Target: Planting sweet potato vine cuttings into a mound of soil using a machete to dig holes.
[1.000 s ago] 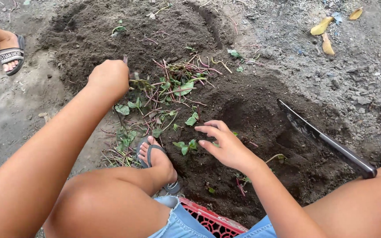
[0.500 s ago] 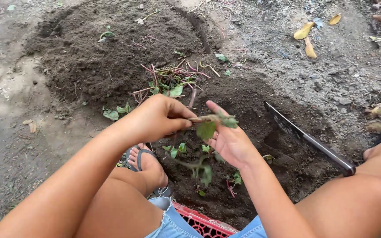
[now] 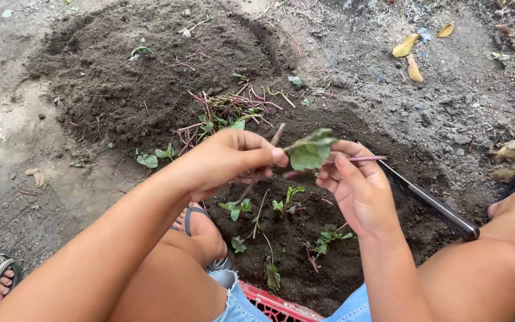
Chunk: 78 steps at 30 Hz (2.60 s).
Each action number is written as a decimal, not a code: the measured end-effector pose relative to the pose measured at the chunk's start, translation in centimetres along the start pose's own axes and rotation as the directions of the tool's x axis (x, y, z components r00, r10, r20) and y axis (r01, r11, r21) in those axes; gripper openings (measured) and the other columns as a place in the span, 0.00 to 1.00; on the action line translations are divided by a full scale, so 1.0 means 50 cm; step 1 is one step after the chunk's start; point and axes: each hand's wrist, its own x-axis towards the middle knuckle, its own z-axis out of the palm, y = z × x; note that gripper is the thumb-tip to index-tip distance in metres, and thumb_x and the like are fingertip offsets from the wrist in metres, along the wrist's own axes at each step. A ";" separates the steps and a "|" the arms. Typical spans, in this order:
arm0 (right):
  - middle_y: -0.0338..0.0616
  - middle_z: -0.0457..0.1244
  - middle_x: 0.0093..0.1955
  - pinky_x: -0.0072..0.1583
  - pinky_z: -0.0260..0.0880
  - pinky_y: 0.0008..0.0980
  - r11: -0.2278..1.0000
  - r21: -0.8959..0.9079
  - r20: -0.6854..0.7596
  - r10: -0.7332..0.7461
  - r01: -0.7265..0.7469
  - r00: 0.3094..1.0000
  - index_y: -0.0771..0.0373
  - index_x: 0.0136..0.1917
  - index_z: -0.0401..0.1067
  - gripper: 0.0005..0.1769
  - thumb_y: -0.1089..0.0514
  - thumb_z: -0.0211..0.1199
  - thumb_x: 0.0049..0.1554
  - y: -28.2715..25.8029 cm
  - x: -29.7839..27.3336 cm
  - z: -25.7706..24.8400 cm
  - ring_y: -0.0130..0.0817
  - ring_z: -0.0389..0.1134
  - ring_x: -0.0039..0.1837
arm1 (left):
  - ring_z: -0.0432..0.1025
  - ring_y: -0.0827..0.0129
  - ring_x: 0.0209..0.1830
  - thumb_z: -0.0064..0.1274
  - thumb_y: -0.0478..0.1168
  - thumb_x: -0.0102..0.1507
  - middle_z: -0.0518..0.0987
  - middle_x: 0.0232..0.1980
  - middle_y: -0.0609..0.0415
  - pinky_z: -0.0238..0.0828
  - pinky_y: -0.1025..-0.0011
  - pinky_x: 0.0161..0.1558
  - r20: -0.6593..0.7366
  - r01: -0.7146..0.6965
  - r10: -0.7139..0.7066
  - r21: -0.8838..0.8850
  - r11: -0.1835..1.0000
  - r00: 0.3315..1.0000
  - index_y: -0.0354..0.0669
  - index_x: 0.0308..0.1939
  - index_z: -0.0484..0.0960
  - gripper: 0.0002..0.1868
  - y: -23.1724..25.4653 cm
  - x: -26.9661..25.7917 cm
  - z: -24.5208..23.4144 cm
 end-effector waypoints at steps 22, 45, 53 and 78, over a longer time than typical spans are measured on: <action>0.48 0.61 0.36 0.40 0.64 0.22 0.872 -0.421 0.065 -0.246 0.250 0.967 0.67 0.62 0.56 0.22 0.61 0.51 0.55 -0.093 -0.099 0.081 0.28 0.60 0.35 | 0.64 0.81 0.21 0.53 0.41 0.56 0.77 0.26 0.58 0.61 0.82 0.23 0.277 -0.093 0.077 0.045 0.995 0.958 0.39 0.34 0.81 0.09 -0.006 -0.033 0.064; 0.41 0.56 0.43 0.44 0.65 0.20 0.850 -0.468 -0.088 -0.317 0.242 0.944 0.59 0.49 0.58 0.11 0.61 0.56 0.54 -0.090 -0.105 0.074 0.26 0.61 0.37 | 0.55 0.85 0.18 0.60 0.40 0.53 0.65 0.18 0.67 0.50 0.83 0.20 0.039 -0.257 0.254 0.191 0.947 0.966 0.46 0.25 0.77 0.07 -0.012 -0.013 0.095; 0.43 0.63 0.38 0.44 0.71 0.25 0.920 -0.391 0.031 -0.011 0.023 0.999 0.68 0.47 0.68 0.11 0.63 0.59 0.50 -0.073 -0.111 0.062 0.28 0.65 0.39 | 0.60 0.85 0.21 0.58 0.40 0.54 0.74 0.23 0.64 0.56 0.84 0.24 0.017 -0.324 0.324 0.135 0.937 0.946 0.45 0.28 0.77 0.06 -0.005 -0.022 0.091; 0.51 0.67 0.40 0.50 0.73 0.27 0.906 -0.424 0.004 0.011 -0.008 1.000 0.70 0.40 0.72 0.06 0.70 0.62 0.45 -0.087 -0.092 0.026 0.36 0.70 0.44 | 0.64 0.74 0.27 0.33 0.42 0.59 0.75 0.29 0.54 0.62 0.76 0.29 0.540 0.041 -0.194 0.282 0.959 0.819 0.39 0.26 0.72 0.15 0.037 -0.046 0.081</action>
